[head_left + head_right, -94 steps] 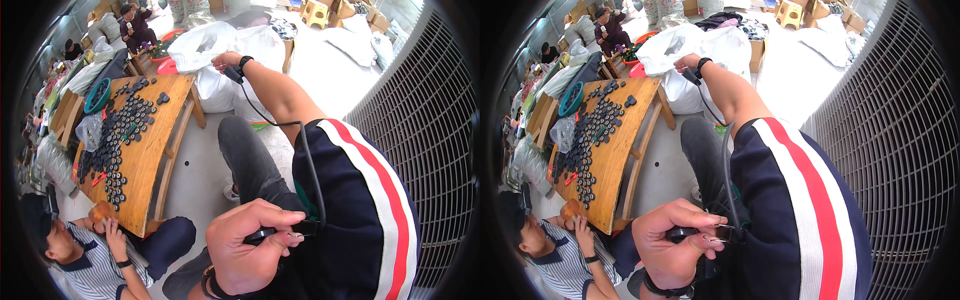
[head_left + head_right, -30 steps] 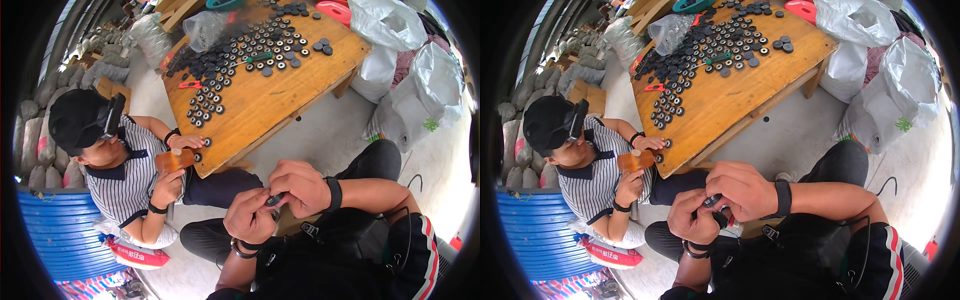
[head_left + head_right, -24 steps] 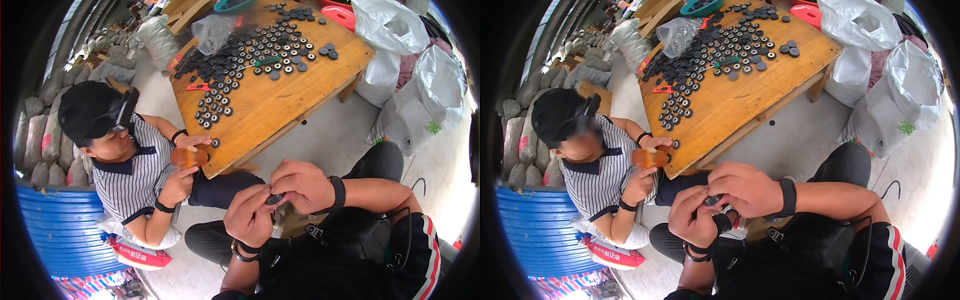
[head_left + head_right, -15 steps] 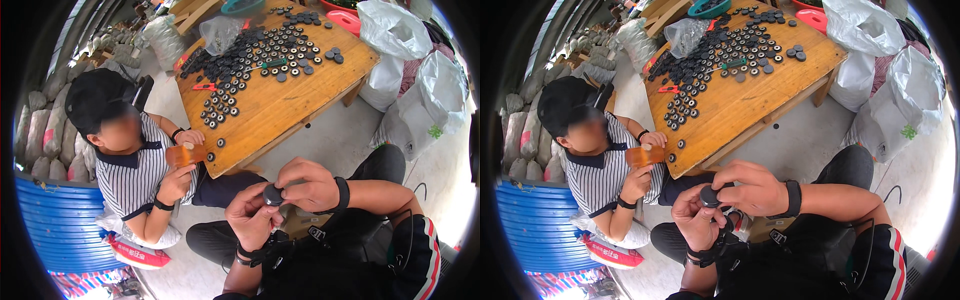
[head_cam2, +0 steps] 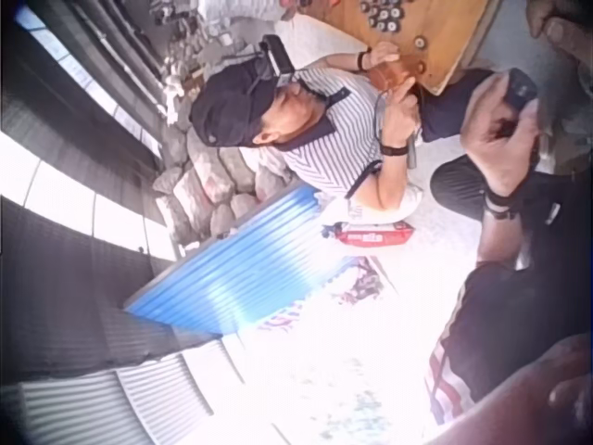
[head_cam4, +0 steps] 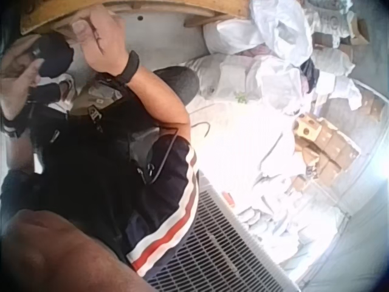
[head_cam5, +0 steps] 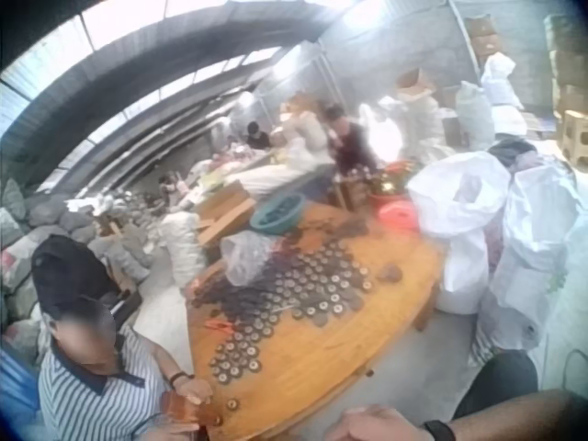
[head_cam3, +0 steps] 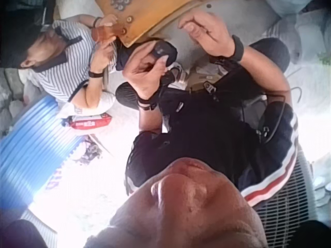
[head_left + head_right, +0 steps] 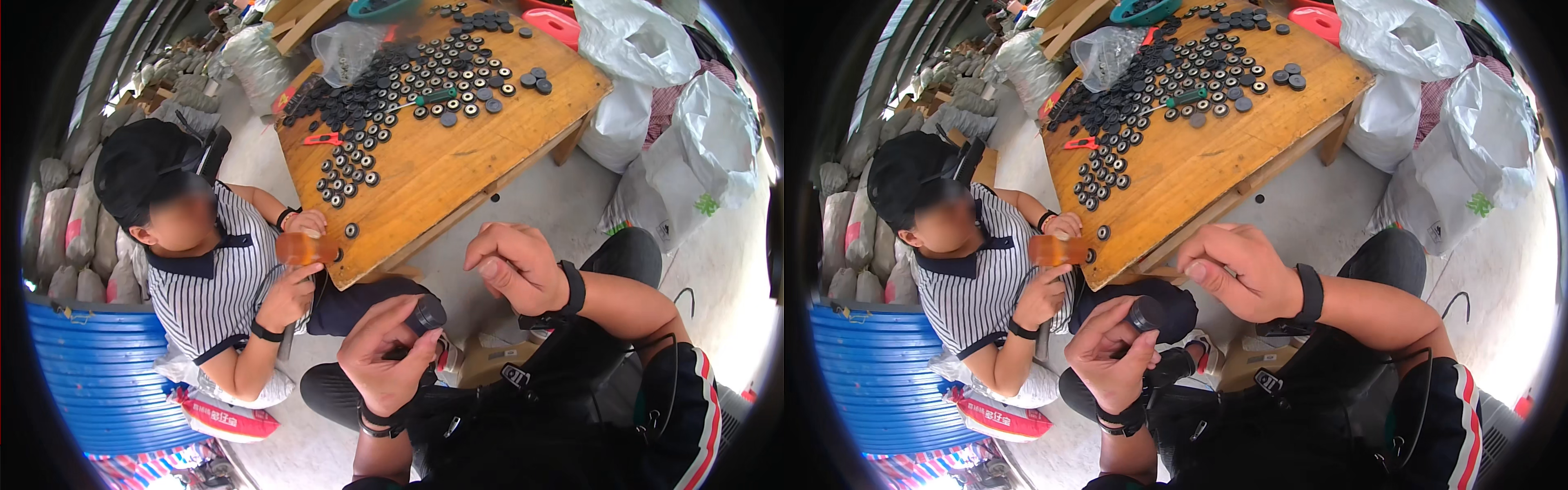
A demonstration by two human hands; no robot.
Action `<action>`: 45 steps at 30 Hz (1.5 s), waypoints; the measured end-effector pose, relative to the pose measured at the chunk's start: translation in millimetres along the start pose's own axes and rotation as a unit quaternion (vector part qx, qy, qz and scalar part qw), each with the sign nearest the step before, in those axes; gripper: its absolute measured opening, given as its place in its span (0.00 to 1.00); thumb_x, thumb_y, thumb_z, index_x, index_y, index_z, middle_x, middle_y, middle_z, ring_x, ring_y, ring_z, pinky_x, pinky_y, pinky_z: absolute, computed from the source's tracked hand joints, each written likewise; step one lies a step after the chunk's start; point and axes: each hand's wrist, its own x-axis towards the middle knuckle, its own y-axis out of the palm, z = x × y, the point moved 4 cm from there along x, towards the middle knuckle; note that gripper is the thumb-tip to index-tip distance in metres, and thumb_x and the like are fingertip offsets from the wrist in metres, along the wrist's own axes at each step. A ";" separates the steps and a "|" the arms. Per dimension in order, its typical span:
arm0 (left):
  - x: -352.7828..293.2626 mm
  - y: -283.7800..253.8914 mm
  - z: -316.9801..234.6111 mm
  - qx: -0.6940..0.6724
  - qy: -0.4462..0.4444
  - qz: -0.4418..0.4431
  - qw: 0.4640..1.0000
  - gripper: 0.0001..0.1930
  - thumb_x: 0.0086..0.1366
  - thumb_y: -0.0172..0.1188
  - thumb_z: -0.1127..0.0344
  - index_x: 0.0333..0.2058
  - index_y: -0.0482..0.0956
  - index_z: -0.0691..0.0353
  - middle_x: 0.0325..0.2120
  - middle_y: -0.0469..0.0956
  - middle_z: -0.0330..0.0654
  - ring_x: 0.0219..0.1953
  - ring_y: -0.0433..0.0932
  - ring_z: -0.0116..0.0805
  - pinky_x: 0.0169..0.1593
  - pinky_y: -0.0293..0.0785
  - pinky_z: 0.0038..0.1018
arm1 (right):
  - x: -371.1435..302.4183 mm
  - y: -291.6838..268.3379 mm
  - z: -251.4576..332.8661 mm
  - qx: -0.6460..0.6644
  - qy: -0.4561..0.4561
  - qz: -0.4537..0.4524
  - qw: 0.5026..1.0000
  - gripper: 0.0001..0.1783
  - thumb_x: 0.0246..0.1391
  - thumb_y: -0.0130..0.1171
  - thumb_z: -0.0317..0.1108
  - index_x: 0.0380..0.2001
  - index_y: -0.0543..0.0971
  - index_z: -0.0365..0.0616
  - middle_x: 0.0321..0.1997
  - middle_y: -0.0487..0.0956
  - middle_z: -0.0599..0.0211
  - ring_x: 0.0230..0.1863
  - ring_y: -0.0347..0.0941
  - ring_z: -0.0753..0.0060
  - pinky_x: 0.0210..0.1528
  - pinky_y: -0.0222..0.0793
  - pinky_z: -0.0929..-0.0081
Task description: The person assembles circular rubber and metal components by hand and with a screwdriver, then tosses finished pieces into a sack.
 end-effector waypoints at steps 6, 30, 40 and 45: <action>0.3 1.1 -4.3 0.005 -0.029 -0.021 0.999 0.21 0.53 0.71 0.88 0.48 0.82 0.75 0.47 0.82 0.55 0.27 0.82 0.23 0.31 0.78 0.18 | 11.9 29.4 1.3 0.058 -0.171 -0.124 0.976 0.14 0.72 0.51 0.39 0.42 0.79 0.39 0.22 0.78 0.69 0.23 0.73 0.69 0.33 0.71 0.69; 3.6 19.1 23.3 0.039 -0.111 0.028 0.993 0.24 0.66 0.61 0.83 0.61 0.73 0.73 0.46 0.83 0.47 0.21 0.77 0.23 0.24 0.70 0.18 | 10.1 -224.7 -36.1 0.537 -0.129 -0.292 0.781 0.17 0.67 0.62 0.36 0.55 0.72 0.46 0.45 0.80 0.72 0.41 0.77 0.75 0.41 0.75 0.76; 5.8 29.1 37.1 -0.016 -0.123 0.061 0.990 0.19 0.72 0.59 0.76 0.60 0.74 0.73 0.42 0.82 0.45 0.21 0.76 0.23 0.23 0.68 0.18 | 15.8 -144.4 -44.5 0.179 0.087 -0.192 0.961 0.12 0.63 0.66 0.31 0.49 0.81 0.45 0.37 0.81 0.77 0.36 0.76 0.85 0.37 0.73 0.79; 5.4 32.1 37.7 -0.058 -0.154 0.045 0.985 0.18 0.74 0.58 0.69 0.58 0.75 0.74 0.38 0.81 0.45 0.20 0.74 0.23 0.22 0.66 0.18 | 24.8 -82.1 -33.6 0.003 0.114 -0.001 0.993 0.08 0.58 0.68 0.31 0.39 0.84 0.42 0.34 0.84 0.69 0.35 0.80 0.73 0.40 0.77 0.72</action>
